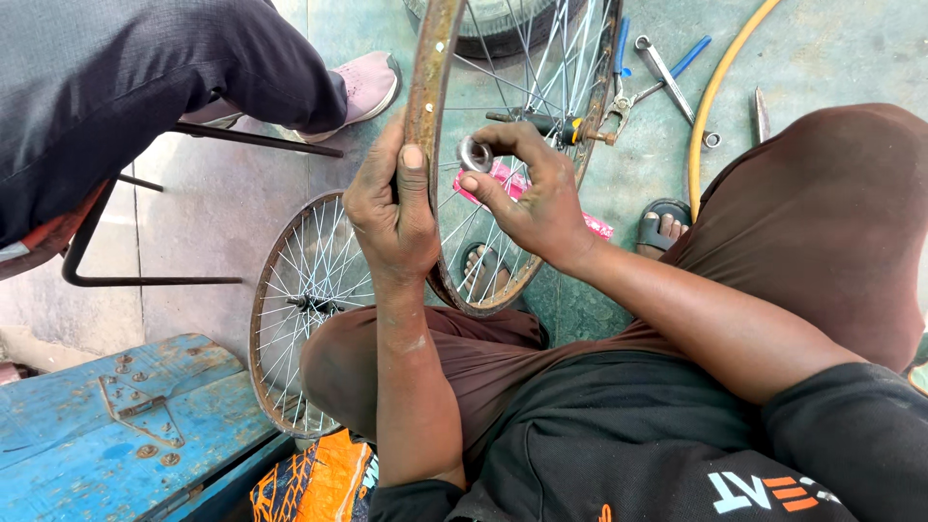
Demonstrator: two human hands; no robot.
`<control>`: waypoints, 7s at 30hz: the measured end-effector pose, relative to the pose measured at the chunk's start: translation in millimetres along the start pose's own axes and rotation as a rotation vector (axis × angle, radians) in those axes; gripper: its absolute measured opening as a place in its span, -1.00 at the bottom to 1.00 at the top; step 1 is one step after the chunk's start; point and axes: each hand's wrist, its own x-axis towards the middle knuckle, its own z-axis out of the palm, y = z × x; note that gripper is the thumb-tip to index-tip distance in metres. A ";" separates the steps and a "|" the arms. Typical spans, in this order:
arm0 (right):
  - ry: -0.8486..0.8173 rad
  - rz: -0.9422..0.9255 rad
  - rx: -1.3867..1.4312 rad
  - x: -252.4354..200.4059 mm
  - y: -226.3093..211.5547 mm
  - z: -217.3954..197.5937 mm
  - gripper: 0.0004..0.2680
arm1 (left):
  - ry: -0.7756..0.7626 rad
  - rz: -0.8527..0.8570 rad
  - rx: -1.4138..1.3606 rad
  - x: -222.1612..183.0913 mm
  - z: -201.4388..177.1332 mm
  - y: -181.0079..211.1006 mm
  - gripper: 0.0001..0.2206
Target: The person replaces spokes on a bicycle wheel rim by inserting individual spokes into the holes of the rim and securing them by hand.
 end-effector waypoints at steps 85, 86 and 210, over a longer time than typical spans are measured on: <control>-0.410 0.313 0.478 -0.1 -45.7 -32.2 -0.69 | 0.028 -0.114 0.038 -8.9 -26.9 -23.3 -0.76; -0.457 0.456 0.640 -6.5 -57.5 -40.7 -0.72 | 0.028 -0.113 0.043 -8.4 -26.0 -21.9 -0.76; -0.011 0.086 -0.136 34.9 -27.6 -14.6 -0.62 | -0.083 -0.072 -0.153 10.6 -19.8 0.1 -0.63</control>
